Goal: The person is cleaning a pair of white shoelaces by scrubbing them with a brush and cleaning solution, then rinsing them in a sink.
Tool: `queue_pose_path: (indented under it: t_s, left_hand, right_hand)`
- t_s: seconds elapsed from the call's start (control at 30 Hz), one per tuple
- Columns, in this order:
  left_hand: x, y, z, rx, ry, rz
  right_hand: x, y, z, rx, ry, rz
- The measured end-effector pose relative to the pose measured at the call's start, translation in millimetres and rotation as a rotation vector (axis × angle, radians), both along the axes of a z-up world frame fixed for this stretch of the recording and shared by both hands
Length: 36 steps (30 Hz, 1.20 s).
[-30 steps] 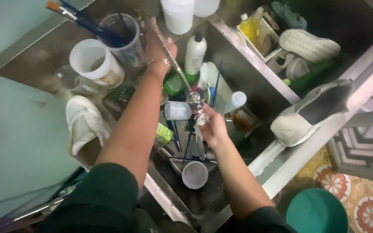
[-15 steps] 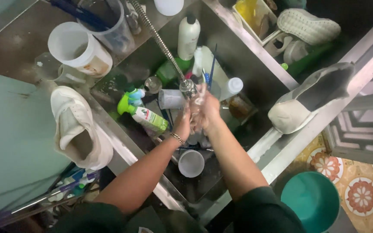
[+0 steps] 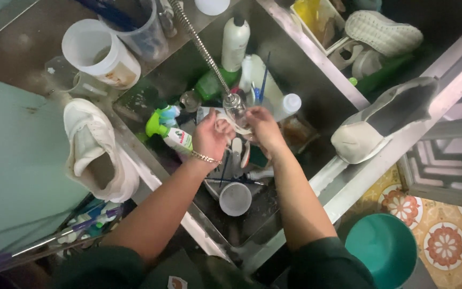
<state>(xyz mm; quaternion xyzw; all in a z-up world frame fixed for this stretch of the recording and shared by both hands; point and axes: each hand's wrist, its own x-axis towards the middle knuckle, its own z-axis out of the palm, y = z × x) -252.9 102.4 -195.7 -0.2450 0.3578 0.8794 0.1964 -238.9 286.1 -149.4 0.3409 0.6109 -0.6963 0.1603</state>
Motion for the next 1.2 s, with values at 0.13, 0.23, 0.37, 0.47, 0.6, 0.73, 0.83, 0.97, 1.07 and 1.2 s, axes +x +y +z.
queue_pose_path:
  t_s: [0.13, 0.23, 0.37, 0.47, 0.6, 0.73, 0.83, 0.97, 1.07, 1.2]
  left_hand:
    - [-20.8, -16.9, -44.3, 0.123, -0.047, 0.212]
    - [-27.2, -35.2, -52.3, 0.077, -0.054, 0.190]
    - [-6.6, -22.6, -5.5, 0.200, -0.094, 0.160]
    - [7.3, -17.8, 3.9, 0.237, -0.080, 0.105]
    - [33.5, -12.7, 15.5, 0.232, -0.052, 0.034]
    - [58.8, -10.9, 28.2, 0.245, 0.103, -0.056]
    - [60.2, -23.8, 40.1, 0.210, 0.323, -0.267]
    - [65.9, -32.0, 17.6, 0.069, 0.386, -0.405]
    - [77.2, -37.9, 21.7, -0.224, 0.533, -0.525]
    - [77.6, -47.7, 65.9, -0.227, 0.625, -0.691]
  right_hand:
    - [-1.2, -8.8, -33.1, -0.168, 0.078, 0.055]
    - [-0.5, 3.0, 32.7, -0.204, 0.142, -0.096]
    - [2.0, 16.8, 41.5, -0.287, 0.209, -0.150]
    - [6.1, 27.8, 28.7, -0.355, 0.249, -0.237]
    - [22.6, 35.5, 29.5, -0.512, 0.306, -0.364]
    - [44.3, 39.5, 22.4, -0.723, 0.415, -0.401]
    - [55.7, 35.4, 19.9, -0.753, 0.466, -0.357]
    - [63.7, 19.4, 14.1, -0.739, 0.472, -0.311]
    - [72.2, -1.1, 29.8, -0.703, 0.469, -0.249]
    - [75.4, -0.2, 20.9, -0.668, 0.430, -0.253]
